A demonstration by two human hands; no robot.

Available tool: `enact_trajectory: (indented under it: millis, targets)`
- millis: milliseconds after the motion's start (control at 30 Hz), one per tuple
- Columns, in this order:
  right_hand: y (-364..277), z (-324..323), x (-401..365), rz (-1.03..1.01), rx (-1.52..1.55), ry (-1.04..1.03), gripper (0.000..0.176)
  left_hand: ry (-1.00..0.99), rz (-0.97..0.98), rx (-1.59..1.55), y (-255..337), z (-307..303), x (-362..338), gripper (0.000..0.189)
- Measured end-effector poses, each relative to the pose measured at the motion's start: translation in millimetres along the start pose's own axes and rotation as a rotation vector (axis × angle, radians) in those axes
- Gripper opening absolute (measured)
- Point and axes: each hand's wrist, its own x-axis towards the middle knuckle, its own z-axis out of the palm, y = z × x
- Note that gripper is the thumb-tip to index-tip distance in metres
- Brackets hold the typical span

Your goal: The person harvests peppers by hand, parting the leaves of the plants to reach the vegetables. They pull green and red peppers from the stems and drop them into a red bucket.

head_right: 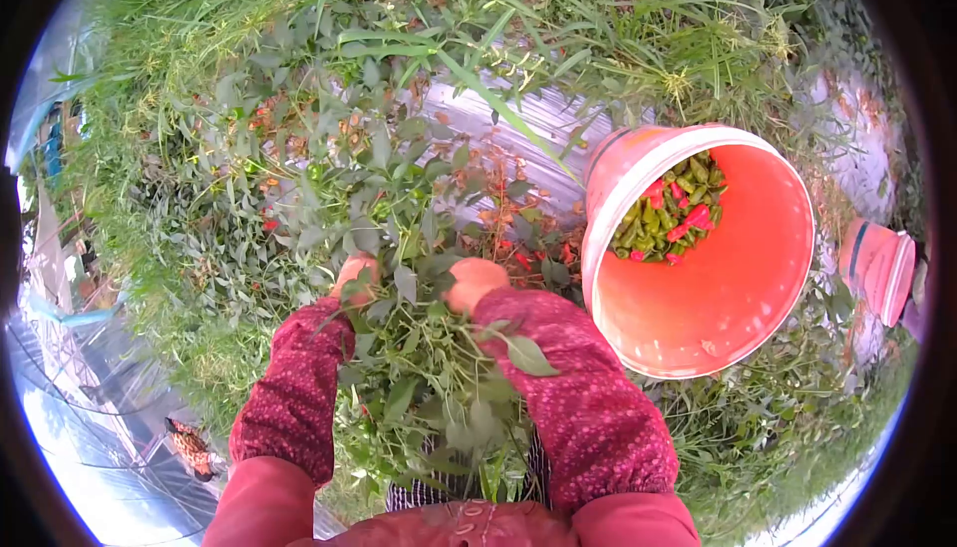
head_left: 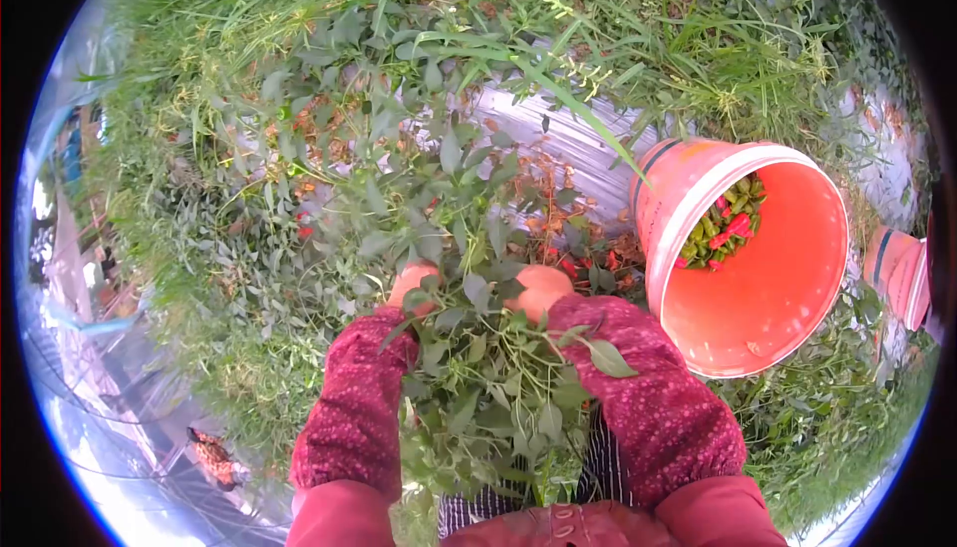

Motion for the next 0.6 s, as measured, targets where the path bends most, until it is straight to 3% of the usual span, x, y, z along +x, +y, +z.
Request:
enact_trajectory:
  millis: [67, 100, 133, 200, 233, 400, 500, 533, 567, 600]
  targets:
    - [12, -12, -14, 0.078, -0.049, 0.094, 0.029, -0.242, -0.151, 0.206, 35, -37, -8, 0.027]
    - [21, -21, -19, 0.104, 0.103, 0.243, 0.029, -0.015, -0.011, 0.199, 30, -22, -10, 0.023]
    - [30, -27, -22, 0.129, 0.255, 0.390, 0.029, -0.015, -0.011, 0.192, 10, 11, -4, 0.023]
    - [46, -32, -16, 0.062, 0.569, 0.656, 0.030, 0.072, 0.134, -0.274, -25, 61, 34, 0.038]
    - [42, -41, -14, 0.036, 0.602, 0.684, 0.033, 0.113, 0.210, -0.505, -46, 91, 42, 0.047]
    - [-23, -61, 29, -0.082, 0.741, 0.666, 0.040, 0.128, 0.101, -0.888, -16, 69, 38, 0.045]
    - [-49, -80, 44, -0.105, 0.483, 0.662, 0.054, 0.122, 0.020, -1.167, 6, 69, 14, 0.044]
    - [-50, -80, 53, -0.121, 0.330, 0.648, 0.060, 0.116, -0.011, -1.268, 29, 51, 51, 0.044]
    - [-43, -66, 69, -0.162, 0.330, 0.625, 0.069, 0.109, -0.049, -1.374, 20, 53, 25, 0.044]
    - [-40, -54, 75, -0.146, 0.331, 0.615, 0.069, 0.101, -0.094, -1.479, 36, 39, 52, 0.044]
